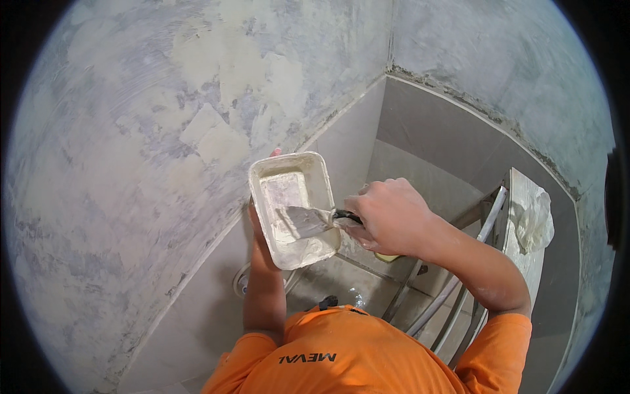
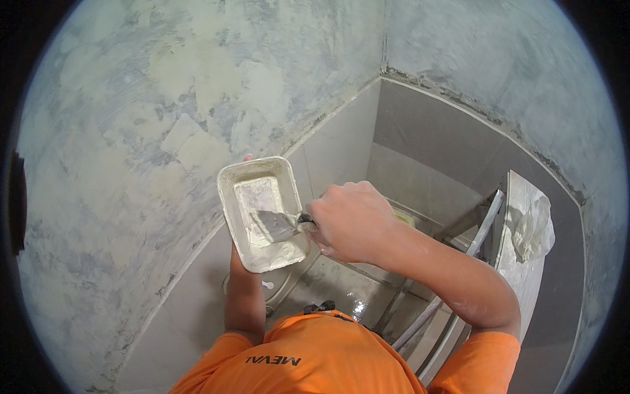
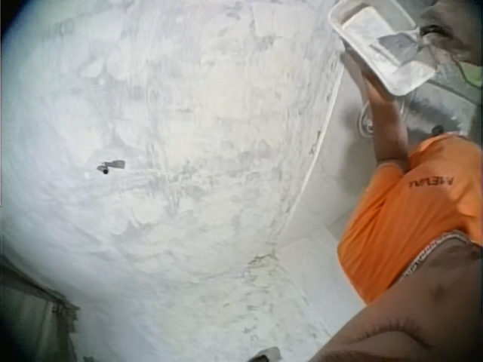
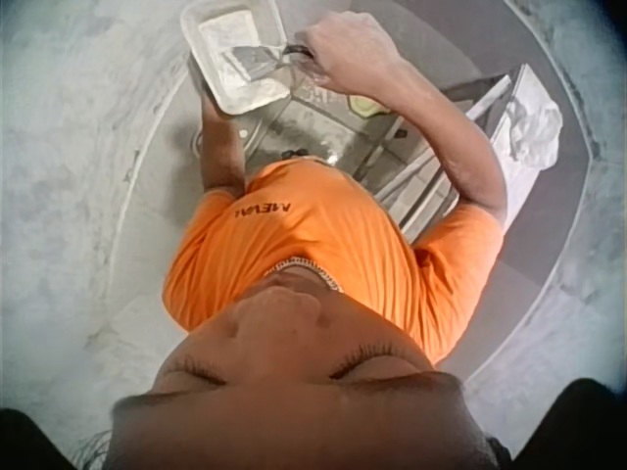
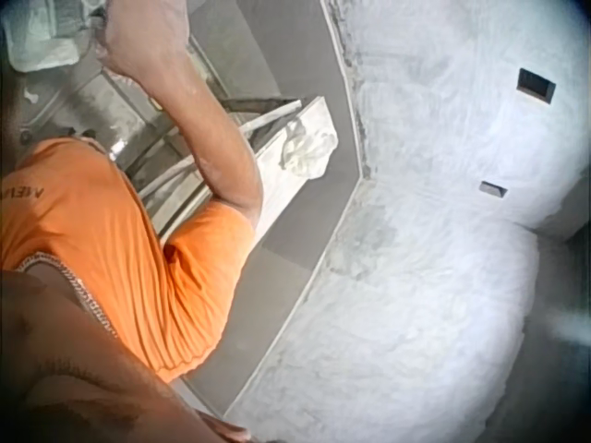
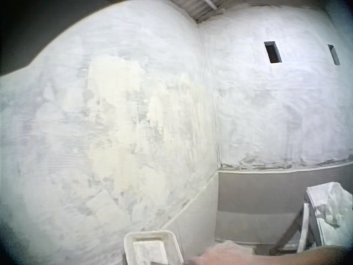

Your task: The person applies plaster to a bathroom wall using a putty knife, then mixes more plaster in a small plastic container by adding water from a faucet and stirring with the knife.

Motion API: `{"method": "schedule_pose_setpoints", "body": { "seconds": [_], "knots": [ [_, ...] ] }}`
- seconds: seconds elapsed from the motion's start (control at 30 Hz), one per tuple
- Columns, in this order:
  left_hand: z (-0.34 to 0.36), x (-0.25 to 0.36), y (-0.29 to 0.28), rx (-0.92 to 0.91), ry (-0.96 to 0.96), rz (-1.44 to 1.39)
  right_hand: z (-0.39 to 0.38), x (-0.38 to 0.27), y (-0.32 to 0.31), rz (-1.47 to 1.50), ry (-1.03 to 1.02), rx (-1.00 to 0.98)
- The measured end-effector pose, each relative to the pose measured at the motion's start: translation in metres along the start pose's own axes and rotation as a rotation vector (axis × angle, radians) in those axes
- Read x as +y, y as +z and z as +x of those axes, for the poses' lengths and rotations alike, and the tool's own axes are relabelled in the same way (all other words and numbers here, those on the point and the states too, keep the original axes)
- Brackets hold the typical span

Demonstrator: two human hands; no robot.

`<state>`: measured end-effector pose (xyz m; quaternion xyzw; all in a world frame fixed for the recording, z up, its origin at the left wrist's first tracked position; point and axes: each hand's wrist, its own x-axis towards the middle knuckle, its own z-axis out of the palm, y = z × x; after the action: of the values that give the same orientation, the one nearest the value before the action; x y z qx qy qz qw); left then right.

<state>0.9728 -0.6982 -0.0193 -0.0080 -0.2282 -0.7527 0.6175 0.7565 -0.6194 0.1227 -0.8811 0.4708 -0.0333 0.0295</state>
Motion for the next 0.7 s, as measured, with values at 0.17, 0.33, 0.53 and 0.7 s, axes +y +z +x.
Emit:
{"method": "schedule_pose_setpoints", "body": {
  "seconds": [0.17, 0.33, 0.53, 0.7],
  "knots": [
    [0.008, -0.003, 0.003, -0.055, 0.074, -0.003, -0.008, 0.008, 0.016, -0.123, 0.014, 0.023],
    [0.013, -0.002, -0.014, -0.04, 0.166, 0.095, -0.016, 0.012, 0.036, -0.022, 0.013, 0.168],
    [0.015, -0.012, -0.01, -0.115, 0.124, 0.012, -0.017, 0.009, 0.052, 0.061, 0.024, 0.205],
    [0.01, -0.013, -0.013, -0.079, 0.133, 0.137, -0.013, -0.002, 0.058, 0.267, 0.087, 0.181]
  ]
}}
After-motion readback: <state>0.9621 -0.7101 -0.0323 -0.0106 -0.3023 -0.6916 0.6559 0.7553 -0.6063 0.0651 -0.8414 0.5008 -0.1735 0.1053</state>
